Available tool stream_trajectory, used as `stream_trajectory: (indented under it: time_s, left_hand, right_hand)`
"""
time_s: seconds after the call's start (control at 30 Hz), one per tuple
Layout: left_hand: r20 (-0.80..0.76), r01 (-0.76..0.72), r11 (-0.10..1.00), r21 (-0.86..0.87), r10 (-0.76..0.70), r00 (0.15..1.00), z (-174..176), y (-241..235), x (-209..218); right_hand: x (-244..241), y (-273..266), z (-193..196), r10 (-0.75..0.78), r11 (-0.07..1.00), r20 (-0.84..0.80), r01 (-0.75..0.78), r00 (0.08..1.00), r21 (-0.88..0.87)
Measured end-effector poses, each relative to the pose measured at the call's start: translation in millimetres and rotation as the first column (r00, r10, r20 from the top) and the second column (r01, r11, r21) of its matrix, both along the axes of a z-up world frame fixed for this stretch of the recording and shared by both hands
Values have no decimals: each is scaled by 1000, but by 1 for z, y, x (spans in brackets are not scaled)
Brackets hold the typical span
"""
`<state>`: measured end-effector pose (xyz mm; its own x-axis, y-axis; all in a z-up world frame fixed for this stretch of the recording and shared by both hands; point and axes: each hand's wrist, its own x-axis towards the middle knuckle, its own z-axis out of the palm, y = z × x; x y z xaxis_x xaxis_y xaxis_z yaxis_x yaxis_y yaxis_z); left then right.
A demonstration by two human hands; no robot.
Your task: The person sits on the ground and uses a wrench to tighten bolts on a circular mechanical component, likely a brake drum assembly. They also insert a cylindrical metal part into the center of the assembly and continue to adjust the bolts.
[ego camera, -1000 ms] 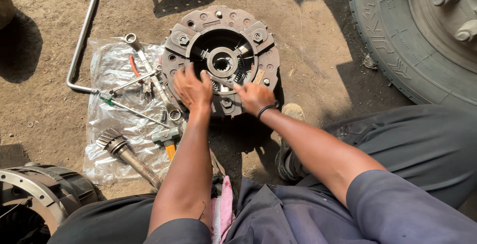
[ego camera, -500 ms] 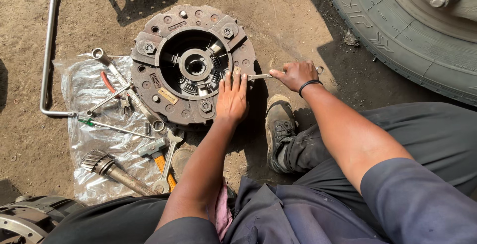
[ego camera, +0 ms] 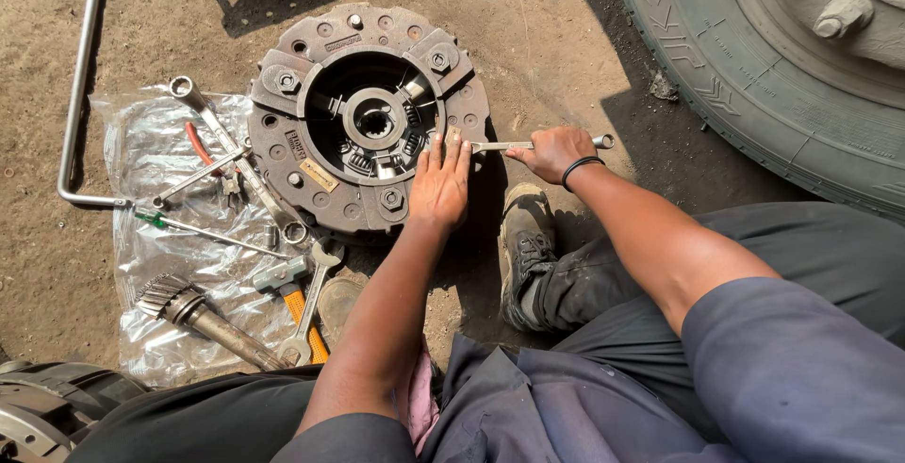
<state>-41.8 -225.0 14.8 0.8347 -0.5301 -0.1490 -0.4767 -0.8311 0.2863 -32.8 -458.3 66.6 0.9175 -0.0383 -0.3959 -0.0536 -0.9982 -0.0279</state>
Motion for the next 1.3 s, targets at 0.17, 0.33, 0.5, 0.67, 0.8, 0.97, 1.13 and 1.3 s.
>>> stream_trajectory:
  time_s: [0.17, 0.33, 0.5, 0.67, 0.8, 0.97, 1.13, 1.3]
  left_hand:
    - [-16, 23, 1000, 10, -23, 1000, 6, 7, 1]
    - [-76, 109, 992, 60, -105, 992, 21, 25, -1]
    - [67, 121, 988, -92, -115, 991, 5, 34, -2]
    - [146, 56, 998, -3, -55, 988, -4, 26, -6]
    - [133, 59, 997, -40, -53, 990, -1, 21, 0]
    - [93, 58, 996, -63, -52, 994, 0, 19, 0]
    - [114, 80, 995, -56, -74, 991, -3, 18, 0]
    - [278, 61, 997, -53, -44, 960, -3, 23, -4]
  right_hand:
    - [-16, 11, -10, -116, 993, -16, 115, 993, -14]
    - [-48, 40, -14, -339, 938, -51, 342, 939, 54]
    - [-51, 44, -12, -384, 919, -115, 391, 916, 47]
    - [-53, 50, -12, -438, 890, -127, 449, 890, 76]
    - [-88, 102, -32, -716, 624, -292, 769, 634, 139]
    - [-102, 154, -59, -833, 336, -357, 900, 422, 279]
    - [-109, 142, -65, -763, 351, -397, 843, 510, 408]
    - [-106, 94, -80, -675, 625, -132, 658, 726, 420]
